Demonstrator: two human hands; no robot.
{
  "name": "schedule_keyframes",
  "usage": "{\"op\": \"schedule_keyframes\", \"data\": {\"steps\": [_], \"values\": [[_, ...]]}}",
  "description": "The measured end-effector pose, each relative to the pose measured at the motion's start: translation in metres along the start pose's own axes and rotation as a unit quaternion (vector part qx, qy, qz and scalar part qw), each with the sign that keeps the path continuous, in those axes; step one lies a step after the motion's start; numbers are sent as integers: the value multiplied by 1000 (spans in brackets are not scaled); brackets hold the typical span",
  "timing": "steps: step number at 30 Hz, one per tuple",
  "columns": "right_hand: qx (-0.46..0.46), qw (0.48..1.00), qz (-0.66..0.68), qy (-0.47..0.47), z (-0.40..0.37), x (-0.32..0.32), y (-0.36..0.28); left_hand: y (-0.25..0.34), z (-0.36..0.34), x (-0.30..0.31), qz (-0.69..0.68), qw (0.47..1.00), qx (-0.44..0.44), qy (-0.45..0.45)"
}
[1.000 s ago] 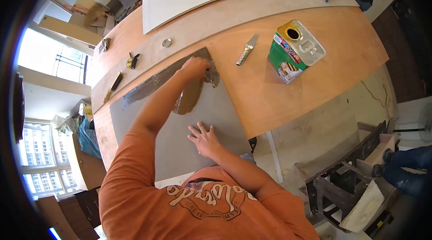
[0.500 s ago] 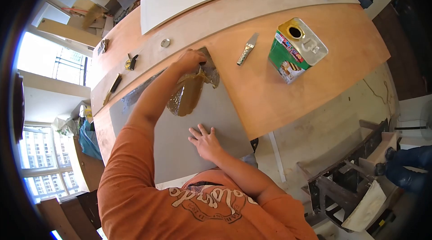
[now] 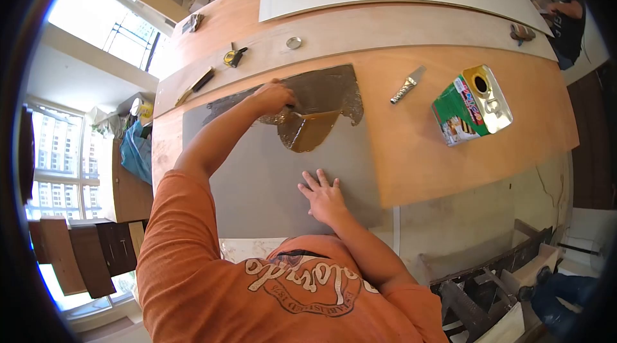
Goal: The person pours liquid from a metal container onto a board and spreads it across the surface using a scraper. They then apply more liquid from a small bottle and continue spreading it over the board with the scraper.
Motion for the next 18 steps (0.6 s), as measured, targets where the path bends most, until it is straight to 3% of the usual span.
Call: {"op": "schedule_keyframes", "data": {"steps": [2,6,9,12,15,18], "values": [[7,1000,2,7,0,-1,-1,-10,-54,-24,-29,996,70,-49],[7,1000,-7,2,1,-1,-3,-7,-163,-52,-109,981,161,-21],[1,1000,-24,-4,1,-2,-4,-13,-211,-63,-203,941,261,74],[-6,1000,-29,-9,-2,0,-5,-24,-216,-52,-216,883,406,91],[-21,999,-22,-18,2,-7,-4,-30,-166,-63,-199,879,421,101],[-37,999,-2,-2,0,-9,-6,4,-91,-18,-214,898,361,133]]}}
Point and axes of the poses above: each hand's wrist, its own z-axis towards the middle knuckle, its own x-axis out of the back of the hand, y = z × x, the point moved 10 cm from there along z, towards the middle knuckle, and after that the axes turned 13 degrees about -x, right-handed, at the moved point
